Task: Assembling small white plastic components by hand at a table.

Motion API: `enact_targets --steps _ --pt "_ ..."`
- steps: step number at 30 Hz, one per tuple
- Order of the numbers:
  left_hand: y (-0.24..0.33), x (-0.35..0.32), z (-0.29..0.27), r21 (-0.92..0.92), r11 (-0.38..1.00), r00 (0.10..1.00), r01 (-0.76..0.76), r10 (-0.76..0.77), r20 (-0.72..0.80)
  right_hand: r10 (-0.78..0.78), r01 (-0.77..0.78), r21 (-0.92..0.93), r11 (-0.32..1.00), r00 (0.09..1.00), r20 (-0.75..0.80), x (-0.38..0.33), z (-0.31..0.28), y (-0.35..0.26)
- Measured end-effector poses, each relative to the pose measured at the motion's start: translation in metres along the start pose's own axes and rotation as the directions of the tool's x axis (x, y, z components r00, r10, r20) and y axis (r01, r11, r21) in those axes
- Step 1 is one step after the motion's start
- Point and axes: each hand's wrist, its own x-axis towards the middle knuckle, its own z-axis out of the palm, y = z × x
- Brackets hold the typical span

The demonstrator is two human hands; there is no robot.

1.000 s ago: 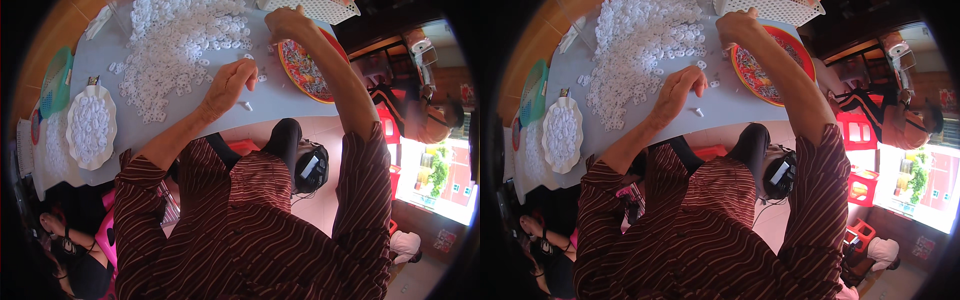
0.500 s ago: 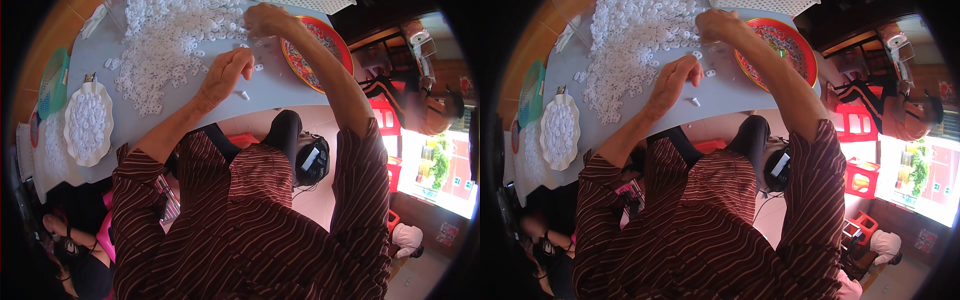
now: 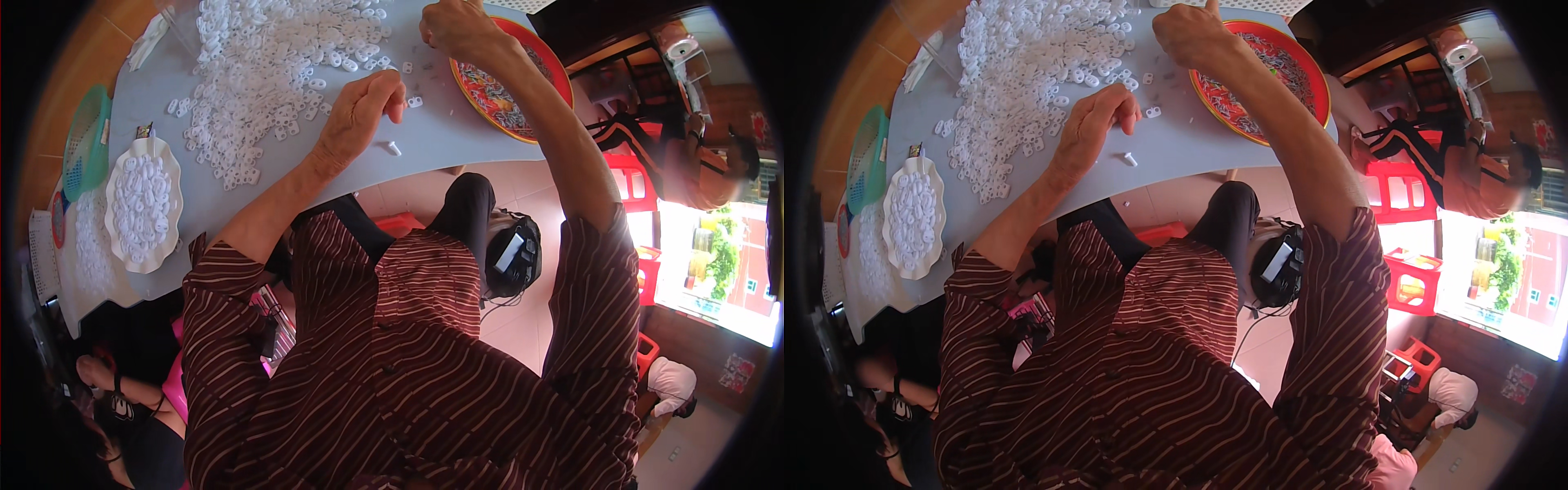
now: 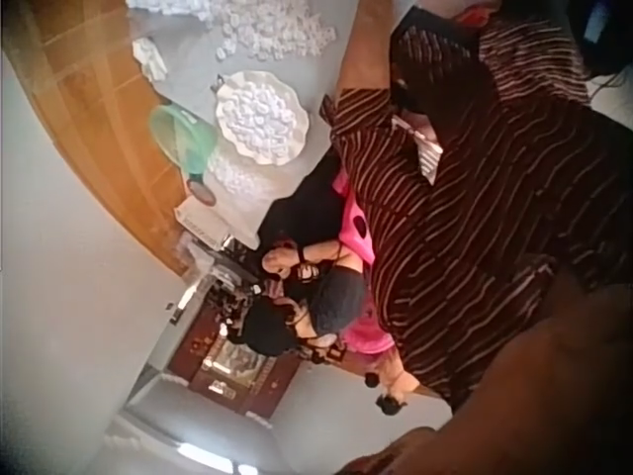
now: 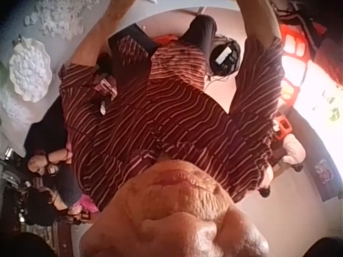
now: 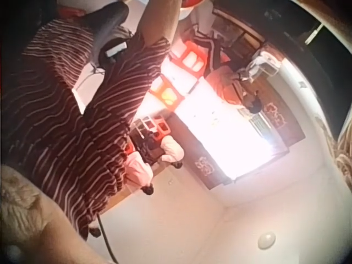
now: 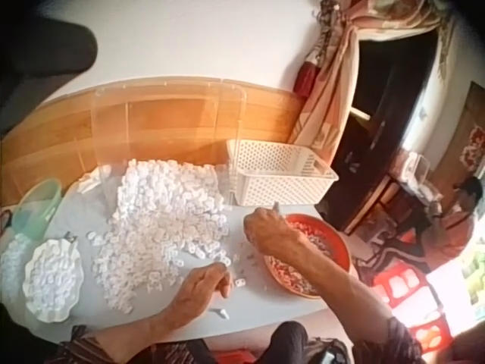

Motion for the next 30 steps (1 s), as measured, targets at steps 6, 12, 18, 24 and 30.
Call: enact_targets --steps 6,12,18,24,30 --pt "-0.001 0.0 0.001 0.094 0.992 0.997 -0.081 0.081 0.012 -0.067 0.09 0.237 0.967 0.993 -0.1 0.002 0.02 0.003" --pt "0.004 -0.001 0.004 0.119 0.993 1.0 -0.013 0.016 -0.019 -0.107 0.122 0.127 0.984 0.987 -0.118 0.013 0.023 -0.008" --pt "0.005 -0.002 0.002 0.152 0.988 0.999 -0.035 0.038 -0.023 -0.106 0.117 0.086 0.989 0.987 -0.125 0.011 0.016 -0.024" --pt "0.002 0.002 0.004 0.146 0.988 0.998 -0.058 0.058 0.004 -0.008 0.023 0.143 0.989 0.994 -0.108 0.007 0.014 -0.013" --pt "0.007 0.007 -0.013 0.261 0.962 0.977 -0.084 0.131 -0.168 0.231 0.13 0.758 0.639 0.908 -0.35 -0.047 -0.009 -0.04"
